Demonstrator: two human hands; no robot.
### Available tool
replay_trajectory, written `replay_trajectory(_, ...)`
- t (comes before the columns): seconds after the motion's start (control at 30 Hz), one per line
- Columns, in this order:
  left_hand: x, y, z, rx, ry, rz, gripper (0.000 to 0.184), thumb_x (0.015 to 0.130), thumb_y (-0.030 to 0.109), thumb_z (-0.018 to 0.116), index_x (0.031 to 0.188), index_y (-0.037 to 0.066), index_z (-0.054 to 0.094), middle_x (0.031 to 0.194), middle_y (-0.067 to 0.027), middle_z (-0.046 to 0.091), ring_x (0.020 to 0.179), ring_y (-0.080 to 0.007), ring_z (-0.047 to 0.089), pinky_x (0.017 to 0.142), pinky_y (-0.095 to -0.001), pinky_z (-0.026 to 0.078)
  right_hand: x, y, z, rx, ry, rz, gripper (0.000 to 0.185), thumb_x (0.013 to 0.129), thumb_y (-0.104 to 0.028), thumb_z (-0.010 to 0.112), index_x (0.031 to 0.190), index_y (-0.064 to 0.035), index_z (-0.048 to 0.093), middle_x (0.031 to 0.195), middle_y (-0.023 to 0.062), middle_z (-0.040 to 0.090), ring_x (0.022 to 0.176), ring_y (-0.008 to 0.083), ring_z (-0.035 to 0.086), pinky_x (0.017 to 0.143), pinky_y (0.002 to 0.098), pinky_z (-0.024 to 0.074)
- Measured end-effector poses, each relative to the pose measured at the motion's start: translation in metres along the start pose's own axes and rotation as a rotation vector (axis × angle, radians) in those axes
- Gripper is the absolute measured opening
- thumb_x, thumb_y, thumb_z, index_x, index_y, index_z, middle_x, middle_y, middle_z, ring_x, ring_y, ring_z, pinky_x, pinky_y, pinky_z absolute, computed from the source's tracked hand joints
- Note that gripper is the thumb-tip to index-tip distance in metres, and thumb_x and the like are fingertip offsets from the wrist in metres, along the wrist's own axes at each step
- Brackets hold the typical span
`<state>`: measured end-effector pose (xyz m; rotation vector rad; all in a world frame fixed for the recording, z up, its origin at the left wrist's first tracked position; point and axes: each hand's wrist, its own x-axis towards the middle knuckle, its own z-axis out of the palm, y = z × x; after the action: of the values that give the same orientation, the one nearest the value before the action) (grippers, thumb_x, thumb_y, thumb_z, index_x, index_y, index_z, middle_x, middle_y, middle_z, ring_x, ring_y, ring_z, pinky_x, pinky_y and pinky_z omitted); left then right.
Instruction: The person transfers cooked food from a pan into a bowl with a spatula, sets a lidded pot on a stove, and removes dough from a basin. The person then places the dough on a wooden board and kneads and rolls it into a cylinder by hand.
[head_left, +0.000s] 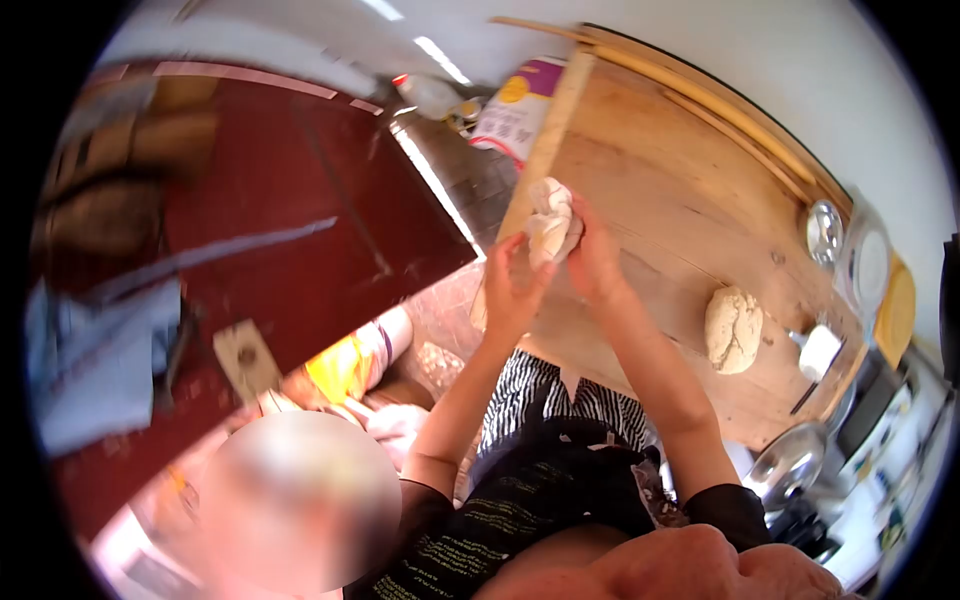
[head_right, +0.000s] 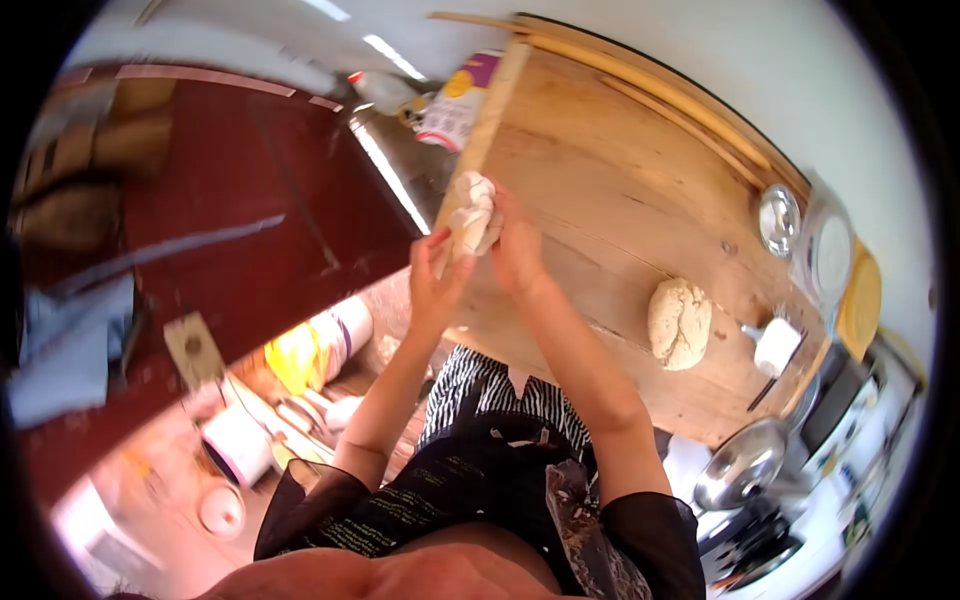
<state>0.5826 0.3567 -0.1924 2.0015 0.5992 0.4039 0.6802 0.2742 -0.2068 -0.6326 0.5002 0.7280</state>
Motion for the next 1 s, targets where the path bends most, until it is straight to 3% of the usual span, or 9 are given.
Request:
replay_trajectory(0.13,-0.058,0.010,-0.043,-0.480,0.128,-0.507,0.020,0.090,0.008,0.063,0.103,-0.005,0.058,0.099,-0.0101,0.064,0.089,-0.0122,0.060,0.078,-0.0261,0.048,-0.034,0.042,0.020,-0.411,-0.153,-0.053,0.035,0.097,-0.015,0.046,0.128,-0.0006,0.053,0.118,0.0097,0.061,0.106,0.0158,0.057,0.091,0.0278,0.0459)
replay_trajectory(0.27,-0.114,0.000,-0.095,-0.573,0.485,-0.422,0.013,0.089,0.008,0.065,0.096,-0.002,0.060,0.080,-0.0050,0.066,0.069,-0.0067,0.058,0.062,-0.0203,0.045,-0.065,0.076,0.025,-1.103,-0.439,-0.467,0.026,0.094,-0.005,0.051,0.117,-0.0022,0.062,0.100,0.0091,0.067,0.089,0.0145,0.063,0.077,0.0254,0.0511)
replay_trajectory(0.4,-0.162,-0.003,-0.156,-0.577,0.586,-0.477,0.022,0.092,0.020,0.065,0.086,0.000,0.057,0.080,-0.0064,0.066,0.066,-0.0073,0.057,0.059,-0.0208,0.044,-0.099,0.104,0.046,-1.221,-0.592,-0.144,0.020,0.091,-0.005,0.059,0.110,0.0007,0.064,0.099,0.0066,0.067,0.082,0.0100,0.062,0.062,0.0237,0.0523)
replay_trajectory(0.57,-0.196,-0.016,-0.224,-0.848,0.762,-0.485,0.022,0.092,0.022,0.064,0.085,0.004,0.053,0.074,-0.0060,0.063,0.061,-0.0107,0.058,0.054,-0.0220,0.047,-0.137,0.168,0.064,-1.184,-0.865,-0.157,0.023,0.086,-0.001,0.063,0.109,-0.0006,0.065,0.113,0.0070,0.062,0.093,0.0138,0.062,0.079,0.0278,0.0515)
replay_trajectory(0.77,-0.250,-0.025,-0.319,-0.763,0.531,-0.444,0.023,0.088,0.011,0.067,0.107,0.002,0.058,0.093,-0.0065,0.066,0.072,-0.0116,0.061,0.061,-0.0260,0.052,-0.116,0.235,0.092,-1.715,-1.296,-0.449,0.021,0.089,-0.007,0.057,0.105,-0.0030,0.069,0.124,0.0098,0.061,0.113,0.0177,0.055,0.097,0.0300,0.0429)
replay_trajectory(0.83,-0.262,-0.046,-0.335,-0.809,0.564,-0.464,0.023,0.089,0.009,0.065,0.110,0.000,0.061,0.094,-0.0063,0.067,0.077,-0.0125,0.062,0.070,-0.0272,0.053,-0.136,0.252,0.133,-1.375,-1.043,0.358,0.023,0.088,-0.009,0.057,0.107,-0.0029,0.068,0.121,0.0085,0.063,0.115,0.0198,0.055,0.097,0.0333,0.0444)
replay_trajectory(0.9,-0.273,-0.113,-0.322,-0.536,0.710,-0.481,0.017,0.084,0.010,0.067,0.100,0.003,0.068,0.093,-0.0077,0.069,0.079,-0.0141,0.065,0.071,-0.0286,0.053,-0.130,0.298,0.126,-1.028,-0.959,0.545,0.019,0.089,-0.010,0.057,0.101,-0.0027,0.070,0.119,0.0076,0.064,0.115,0.0184,0.053,0.097,0.0325,0.0435)
replay_trajectory(0.97,-0.300,-0.195,-0.292,-0.010,0.466,-0.898,0.012,0.079,0.012,0.069,0.089,0.007,0.072,0.094,-0.0103,0.070,0.081,-0.0179,0.068,0.073,-0.0316,0.052,-0.086,0.340,0.066,-2.468,-1.378,-0.354,0.020,0.087,-0.022,0.062,0.088,-0.0041,0.071,0.111,0.0123,0.066,0.108,0.0299,0.058,0.093,0.0381,0.0433)
replay_trajectory(1.0,-0.319,-0.222,-0.286,-0.001,0.547,-0.915,0.010,0.077,0.014,0.070,0.086,0.010,0.073,0.093,-0.0105,0.070,0.081,-0.0197,0.068,0.074,-0.0327,0.052,-0.081,0.353,0.050,-2.244,-1.350,-0.428,0.021,0.086,-0.024,0.064,0.088,-0.0042,0.071,0.110,0.0131,0.066,0.107,0.0317,0.057,0.092,0.0397,0.0435)
